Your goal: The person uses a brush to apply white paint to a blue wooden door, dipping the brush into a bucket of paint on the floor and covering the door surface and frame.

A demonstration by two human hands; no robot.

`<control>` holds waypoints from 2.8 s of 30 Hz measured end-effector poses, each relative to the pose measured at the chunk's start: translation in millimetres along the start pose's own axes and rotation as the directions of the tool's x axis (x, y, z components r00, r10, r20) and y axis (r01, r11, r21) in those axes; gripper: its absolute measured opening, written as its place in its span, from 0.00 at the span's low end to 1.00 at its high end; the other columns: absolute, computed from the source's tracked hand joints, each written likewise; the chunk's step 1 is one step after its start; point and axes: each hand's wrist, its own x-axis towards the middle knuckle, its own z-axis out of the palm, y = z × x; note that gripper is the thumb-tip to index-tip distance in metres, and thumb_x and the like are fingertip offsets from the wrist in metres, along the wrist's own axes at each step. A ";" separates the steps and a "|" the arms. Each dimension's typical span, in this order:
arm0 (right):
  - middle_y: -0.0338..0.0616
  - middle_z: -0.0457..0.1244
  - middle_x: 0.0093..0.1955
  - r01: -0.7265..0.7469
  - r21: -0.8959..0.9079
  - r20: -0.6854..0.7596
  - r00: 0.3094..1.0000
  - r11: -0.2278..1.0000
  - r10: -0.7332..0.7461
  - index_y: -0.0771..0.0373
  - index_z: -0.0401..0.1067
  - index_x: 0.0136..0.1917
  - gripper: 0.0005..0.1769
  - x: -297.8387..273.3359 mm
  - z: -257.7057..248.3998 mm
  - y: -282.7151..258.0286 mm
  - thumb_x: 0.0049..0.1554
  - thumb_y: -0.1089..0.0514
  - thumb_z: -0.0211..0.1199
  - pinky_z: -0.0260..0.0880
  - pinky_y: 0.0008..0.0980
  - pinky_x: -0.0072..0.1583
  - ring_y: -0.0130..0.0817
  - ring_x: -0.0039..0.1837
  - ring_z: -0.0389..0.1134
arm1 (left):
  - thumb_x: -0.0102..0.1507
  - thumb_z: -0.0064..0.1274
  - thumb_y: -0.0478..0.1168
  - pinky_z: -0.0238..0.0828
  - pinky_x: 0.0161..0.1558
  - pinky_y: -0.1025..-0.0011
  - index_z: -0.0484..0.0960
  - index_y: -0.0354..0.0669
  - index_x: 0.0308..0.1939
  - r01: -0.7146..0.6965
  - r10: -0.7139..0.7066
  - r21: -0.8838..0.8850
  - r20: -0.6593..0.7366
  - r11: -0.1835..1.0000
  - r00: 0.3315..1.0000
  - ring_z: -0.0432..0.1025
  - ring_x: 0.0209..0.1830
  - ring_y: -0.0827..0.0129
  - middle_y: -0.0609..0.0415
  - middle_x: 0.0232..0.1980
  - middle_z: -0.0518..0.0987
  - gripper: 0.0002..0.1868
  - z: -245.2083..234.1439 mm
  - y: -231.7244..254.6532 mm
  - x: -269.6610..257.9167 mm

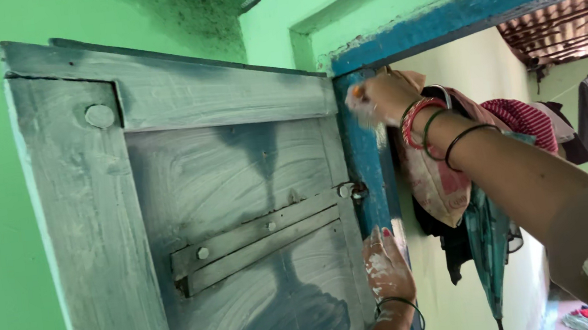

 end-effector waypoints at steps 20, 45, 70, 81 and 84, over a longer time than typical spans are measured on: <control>0.53 0.70 0.41 -0.330 -0.056 -0.602 0.765 0.942 0.232 0.66 0.77 0.48 0.08 -201.5 82.1 -102.6 0.61 0.58 0.66 0.69 0.32 0.42 0.31 0.41 0.73 | 0.70 0.33 0.55 0.60 0.68 0.56 0.74 0.32 0.64 0.130 -0.130 -0.097 0.001 0.987 0.991 0.66 0.67 0.46 0.38 0.65 0.73 0.32 -16.2 -9.4 -42.4; 0.45 0.74 0.44 -0.785 0.558 -0.235 0.162 0.269 0.958 0.65 0.79 0.51 0.17 -427.0 194.3 -201.1 0.58 0.49 0.67 0.73 0.29 0.50 0.29 0.47 0.74 | 0.70 0.27 0.65 0.44 0.78 0.63 0.59 0.41 0.76 0.498 -0.459 -0.018 0.361 0.867 0.812 0.49 0.81 0.54 0.44 0.79 0.58 0.40 -6.9 -90.3 -154.3; 0.44 0.74 0.44 -0.956 0.294 0.094 0.018 -0.010 0.995 0.54 0.79 0.56 0.16 -661.6 230.6 -259.2 0.60 0.46 0.64 0.76 0.34 0.42 0.32 0.40 0.74 | 0.67 0.29 0.69 0.53 0.75 0.58 0.64 0.43 0.75 0.705 -0.731 0.213 0.304 0.677 0.611 0.56 0.78 0.50 0.44 0.78 0.61 0.42 -18.7 -109.9 -372.1; 0.47 0.73 0.53 -0.964 0.236 0.084 0.145 0.122 0.986 0.55 0.76 0.59 0.17 -774.9 261.4 -281.6 0.57 0.53 0.68 0.74 0.30 0.52 0.33 0.54 0.75 | 0.64 0.33 0.71 0.57 0.72 0.58 0.60 0.51 0.77 0.833 -0.854 0.229 0.284 0.503 0.437 0.55 0.78 0.53 0.47 0.79 0.58 0.44 -35.7 -113.5 -444.8; 0.47 0.73 0.54 -0.977 0.194 0.105 0.107 0.085 0.989 0.54 0.75 0.58 0.16 -777.9 260.8 -303.7 0.56 0.53 0.67 0.73 0.31 0.52 0.35 0.56 0.75 | 0.65 0.36 0.70 0.56 0.74 0.59 0.63 0.47 0.76 0.783 -0.817 0.244 0.249 0.572 0.519 0.57 0.78 0.51 0.45 0.78 0.62 0.44 -38.6 -123.0 -459.6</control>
